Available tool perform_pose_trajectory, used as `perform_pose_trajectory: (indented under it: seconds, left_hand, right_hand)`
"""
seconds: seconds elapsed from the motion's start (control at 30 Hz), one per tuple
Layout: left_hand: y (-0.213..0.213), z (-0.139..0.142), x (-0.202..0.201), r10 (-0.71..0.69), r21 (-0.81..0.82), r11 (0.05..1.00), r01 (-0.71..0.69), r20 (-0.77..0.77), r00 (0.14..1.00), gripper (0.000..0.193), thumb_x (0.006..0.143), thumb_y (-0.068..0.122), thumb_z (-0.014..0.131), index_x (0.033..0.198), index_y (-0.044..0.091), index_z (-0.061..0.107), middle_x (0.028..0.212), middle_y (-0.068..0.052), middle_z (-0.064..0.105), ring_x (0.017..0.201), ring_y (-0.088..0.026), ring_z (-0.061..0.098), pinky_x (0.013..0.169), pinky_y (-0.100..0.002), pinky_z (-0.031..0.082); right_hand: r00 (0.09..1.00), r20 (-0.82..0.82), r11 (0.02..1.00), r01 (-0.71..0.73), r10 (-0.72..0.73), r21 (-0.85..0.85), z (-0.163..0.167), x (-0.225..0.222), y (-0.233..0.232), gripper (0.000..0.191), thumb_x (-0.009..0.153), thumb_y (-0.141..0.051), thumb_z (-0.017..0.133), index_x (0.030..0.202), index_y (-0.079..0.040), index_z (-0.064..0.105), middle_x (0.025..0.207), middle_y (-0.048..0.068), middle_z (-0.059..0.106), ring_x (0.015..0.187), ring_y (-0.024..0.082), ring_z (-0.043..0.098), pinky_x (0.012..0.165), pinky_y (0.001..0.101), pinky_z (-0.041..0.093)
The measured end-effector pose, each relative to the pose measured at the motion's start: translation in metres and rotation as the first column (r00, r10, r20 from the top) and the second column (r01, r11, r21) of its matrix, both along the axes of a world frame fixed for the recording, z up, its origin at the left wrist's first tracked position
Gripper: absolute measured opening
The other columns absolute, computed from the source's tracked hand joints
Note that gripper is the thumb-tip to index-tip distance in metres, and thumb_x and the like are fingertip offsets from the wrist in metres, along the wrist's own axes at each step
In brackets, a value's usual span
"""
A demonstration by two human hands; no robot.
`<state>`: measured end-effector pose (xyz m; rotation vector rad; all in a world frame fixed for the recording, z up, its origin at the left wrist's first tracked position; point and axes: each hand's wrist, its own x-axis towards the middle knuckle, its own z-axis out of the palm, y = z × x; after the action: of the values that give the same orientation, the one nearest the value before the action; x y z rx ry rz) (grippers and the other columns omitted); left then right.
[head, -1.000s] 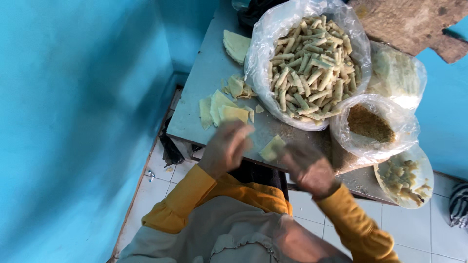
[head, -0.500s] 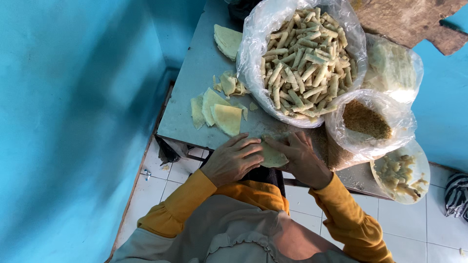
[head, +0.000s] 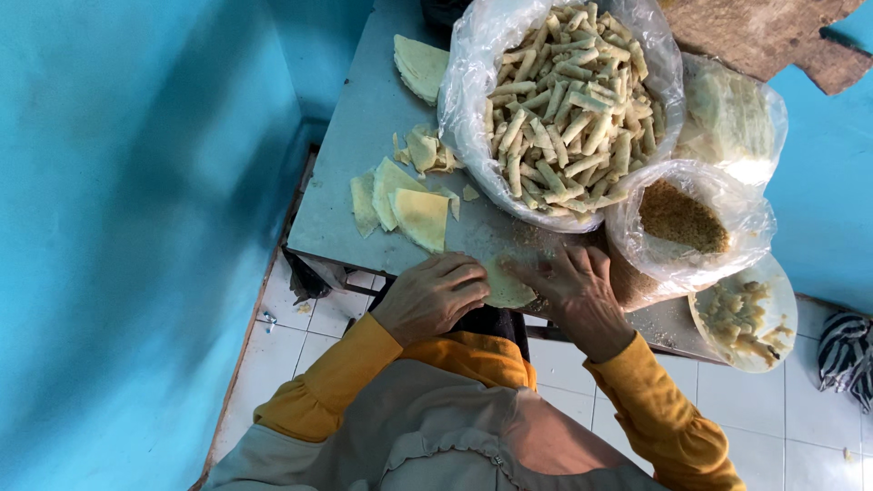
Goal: The person sits at a small table and tears pieces from flat dough sheets by hand, dips the torn pieces into a bag of brown powder, and places the coated pieces onto a plate, repeating the cycle while finished pieces accumulate on the plate.
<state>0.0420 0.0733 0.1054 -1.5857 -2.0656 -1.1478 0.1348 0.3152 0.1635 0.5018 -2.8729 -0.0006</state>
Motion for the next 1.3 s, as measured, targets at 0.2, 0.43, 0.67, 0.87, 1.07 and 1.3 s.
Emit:
perform_pose_trajectory:
  seconds: [0.2,0.43,0.67,0.87,1.07,1.3]
  left_hand:
    - [0.003,-0.002,0.002,0.012,-0.018,1.000,-0.012,0.004,1.000,0.016,0.091,0.020,0.074,0.102,0.011,0.067,0.114,-0.004,0.065,0.118,-0.025,0.062,0.101,-0.040,0.052]
    - [0.006,-0.001,0.005,0.000,-0.003,1.000,0.000,0.020,1.000,0.017,0.091,0.020,0.076,0.102,0.011,0.067,0.114,-0.004,0.066,0.117,-0.026,0.062,0.101,-0.040,0.053]
    - [0.004,0.006,0.006,0.006,0.042,0.999,-0.011,0.123,0.992,0.017,0.091,0.019,0.076,0.103,0.009,0.068,0.110,-0.004,0.068,0.111,-0.028,0.064,0.097,-0.041,0.053]
    - [0.012,0.010,0.006,0.012,0.032,0.999,-0.017,0.138,0.990,0.015,0.090,0.020,0.077,0.097,0.010,0.068,0.107,-0.003,0.069,0.108,-0.029,0.065,0.093,-0.041,0.053]
    - [0.013,0.006,0.011,0.007,0.041,0.999,-0.013,0.136,0.991,0.018,0.089,0.020,0.076,0.099,0.009,0.067,0.108,-0.003,0.068,0.109,-0.028,0.065,0.095,-0.041,0.053]
    - [0.012,0.008,0.009,0.001,0.041,0.999,-0.006,0.133,0.991,0.017,0.091,0.019,0.076,0.100,0.010,0.065,0.109,-0.003,0.067,0.110,-0.026,0.064,0.097,-0.040,0.053]
  right_hand:
    - [0.991,-0.132,0.947,0.012,0.032,0.322,-0.011,-0.004,0.000,0.062,0.089,-0.029,0.063,0.150,-0.031,0.053,0.113,0.010,0.061,0.113,0.028,0.053,0.101,0.0489,0.041]
    - [0.987,-0.142,0.943,0.117,-0.076,0.312,-0.010,-0.005,-0.007,0.058,0.089,-0.017,0.067,0.146,-0.016,0.057,0.114,0.004,0.060,0.115,0.024,0.052,0.105,0.0469,0.039]
    - [0.996,0.034,0.994,0.079,-0.077,-0.078,-0.002,0.024,-0.016,0.063,0.068,-0.015,0.074,0.130,-0.019,0.069,0.100,0.005,0.059,0.103,0.028,0.051,0.097,0.0512,0.037]
    - [0.950,-0.091,0.918,0.314,-0.300,0.244,0.043,0.019,0.056,0.027,0.093,-0.005,0.072,0.113,-0.023,0.077,0.100,0.005,0.068,0.086,0.022,0.060,0.084,0.0432,0.045]
    - [0.845,0.264,0.777,0.532,-0.465,-0.336,0.082,-0.012,0.110,0.030,0.093,-0.008,0.065,0.123,-0.007,0.070,0.107,0.016,0.076,0.095,0.030,0.075,0.080,0.0406,0.059]
    - [0.761,0.445,0.797,0.584,-0.472,-0.154,0.064,-0.045,0.133,0.046,0.082,-0.010,0.069,0.124,-0.003,0.054,0.101,0.023,0.074,0.091,0.041,0.073,0.079,0.0472,0.057]
